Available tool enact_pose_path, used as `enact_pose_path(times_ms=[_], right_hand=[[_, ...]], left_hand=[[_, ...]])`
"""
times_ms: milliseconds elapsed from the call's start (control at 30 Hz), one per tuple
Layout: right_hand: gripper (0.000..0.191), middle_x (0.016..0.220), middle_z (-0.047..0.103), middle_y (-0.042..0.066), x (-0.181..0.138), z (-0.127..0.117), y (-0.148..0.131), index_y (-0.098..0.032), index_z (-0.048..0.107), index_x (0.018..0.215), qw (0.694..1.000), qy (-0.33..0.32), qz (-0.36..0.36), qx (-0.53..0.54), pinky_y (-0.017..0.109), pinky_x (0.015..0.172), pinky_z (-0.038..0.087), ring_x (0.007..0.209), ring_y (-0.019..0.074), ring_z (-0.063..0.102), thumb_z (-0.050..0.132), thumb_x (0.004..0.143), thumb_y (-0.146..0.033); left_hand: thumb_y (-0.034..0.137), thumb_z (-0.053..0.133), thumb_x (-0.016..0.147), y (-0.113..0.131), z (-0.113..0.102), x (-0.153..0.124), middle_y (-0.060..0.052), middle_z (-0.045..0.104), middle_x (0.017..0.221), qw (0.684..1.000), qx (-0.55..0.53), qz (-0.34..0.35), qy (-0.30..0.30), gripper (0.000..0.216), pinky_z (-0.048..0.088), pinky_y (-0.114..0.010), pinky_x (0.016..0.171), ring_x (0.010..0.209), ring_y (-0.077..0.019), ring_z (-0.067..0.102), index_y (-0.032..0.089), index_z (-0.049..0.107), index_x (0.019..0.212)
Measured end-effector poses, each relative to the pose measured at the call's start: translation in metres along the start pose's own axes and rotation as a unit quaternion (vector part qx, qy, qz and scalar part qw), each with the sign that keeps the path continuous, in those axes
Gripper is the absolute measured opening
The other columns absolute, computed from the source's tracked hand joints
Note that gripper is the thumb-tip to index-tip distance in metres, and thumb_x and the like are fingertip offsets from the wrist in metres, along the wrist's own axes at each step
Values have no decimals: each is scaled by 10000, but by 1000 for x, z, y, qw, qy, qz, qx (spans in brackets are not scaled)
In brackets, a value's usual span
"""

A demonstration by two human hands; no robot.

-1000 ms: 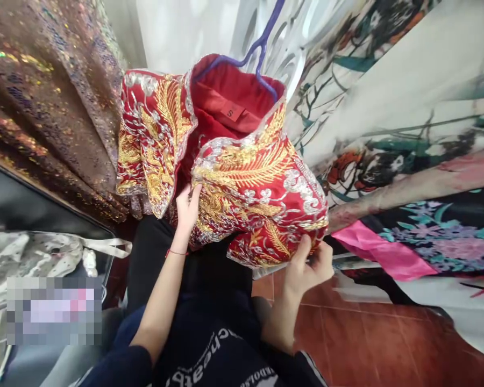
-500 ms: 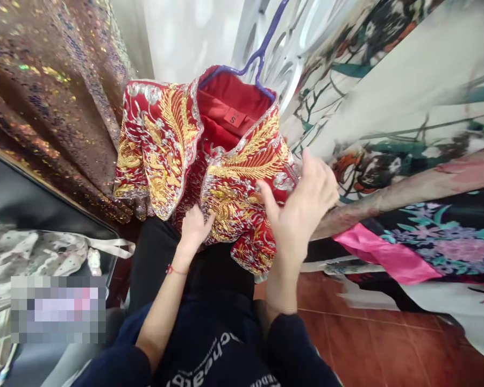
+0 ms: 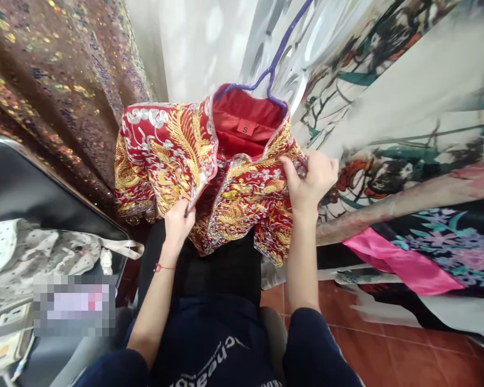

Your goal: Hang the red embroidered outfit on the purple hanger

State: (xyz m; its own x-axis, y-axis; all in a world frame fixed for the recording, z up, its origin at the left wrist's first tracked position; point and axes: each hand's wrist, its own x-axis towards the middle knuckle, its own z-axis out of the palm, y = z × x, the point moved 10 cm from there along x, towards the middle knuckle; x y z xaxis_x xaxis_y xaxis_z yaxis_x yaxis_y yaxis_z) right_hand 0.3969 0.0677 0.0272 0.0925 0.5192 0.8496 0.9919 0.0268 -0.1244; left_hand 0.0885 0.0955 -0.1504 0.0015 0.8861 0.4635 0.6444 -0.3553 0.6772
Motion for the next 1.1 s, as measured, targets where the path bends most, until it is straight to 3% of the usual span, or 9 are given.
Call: enact_pose_path(times_ms=[167, 300, 467, 600, 700, 800, 867, 1000, 1100], right_hand=[[563, 891, 679, 69, 8, 2, 19, -168, 667, 941, 1000, -14, 8, -12, 443, 878, 446, 866, 221, 627, 475, 977, -696], [523, 894, 679, 75, 19, 4, 29, -160, 674, 932, 999, -32, 1, -23, 433, 889, 436, 874, 216, 623, 503, 989, -651], [465, 909, 682, 69, 33, 13, 33, -137, 695, 963, 997, -67, -12, -30, 399, 906, 409, 907, 201, 614, 566, 983, -583], [524, 958, 680, 89, 38, 21, 34, -84, 702, 1038, 994, -99, -10, -47, 393, 939, 386, 963, 195, 604, 517, 996, -573], [526, 1012, 679, 115, 34, 20, 31, -78, 693, 1081, 992, -107, -4, -59, 433, 985, 371, 1003, 216, 588, 556, 977, -575], [580, 1135, 677, 171, 23, 6, 25, -101, 664, 1186, 997, -61, -7, -50, 491, 1053, 350, 1097, 257, 576, 563, 955, -623], [648, 1270, 642, 209, 4, -11, 22, -115, 599, 1306, 1000, -1, -3, -22, 545, 1097, 328, 1210, 294, 554, 550, 938, -645], [596, 1408, 565, 230, -82, -34, 27, -169, 558, 1330, 991, 76, 102, 32, 654, 1085, 341, 1382, 381, 471, 620, 874, -548], [239, 1183, 667, 170, -179, -25, 23, -250, 652, 962, 960, 65, 253, 102, 675, 1051, 375, 1299, 395, 539, 650, 811, -434]], left_hand=[[286, 589, 921, 65, 40, -32, -32, 603, 660, 987, -15, 78, -142, 208, 385, -298, 617, 623, -188, 606, 229, 571, 722], [189, 605, 915, 66, 83, -19, -73, 704, 803, 977, 52, -18, -208, 71, 366, -308, 617, 707, -236, 669, 219, 618, 853], [251, 604, 944, 86, 110, -19, -78, 724, 837, 969, 39, 43, -240, 47, 373, -317, 636, 765, -259, 698, 220, 632, 922], [175, 551, 943, 58, 108, -7, -98, 728, 928, 981, 66, -15, -180, 74, 373, -316, 646, 823, -259, 698, 201, 615, 969], [170, 576, 914, 40, 107, 2, -75, 693, 870, 985, 35, 4, -172, 45, 395, -309, 681, 797, -245, 676, 206, 601, 927], [280, 633, 902, 27, 102, -3, -35, 658, 832, 981, -57, 19, -185, 71, 426, -296, 721, 715, -198, 626, 215, 608, 891], [364, 706, 856, 11, 99, -10, -31, 680, 892, 965, -179, -25, -191, 164, 454, -290, 792, 755, -180, 623, 218, 646, 901], [509, 710, 824, -41, 101, -27, -48, 685, 873, 903, -364, -179, -144, 304, 505, -293, 817, 847, -193, 652, 209, 659, 823], [617, 560, 892, -80, 104, -44, -59, 662, 860, 875, -396, -265, -81, 418, 532, -288, 758, 885, -197, 677, 214, 586, 782]])
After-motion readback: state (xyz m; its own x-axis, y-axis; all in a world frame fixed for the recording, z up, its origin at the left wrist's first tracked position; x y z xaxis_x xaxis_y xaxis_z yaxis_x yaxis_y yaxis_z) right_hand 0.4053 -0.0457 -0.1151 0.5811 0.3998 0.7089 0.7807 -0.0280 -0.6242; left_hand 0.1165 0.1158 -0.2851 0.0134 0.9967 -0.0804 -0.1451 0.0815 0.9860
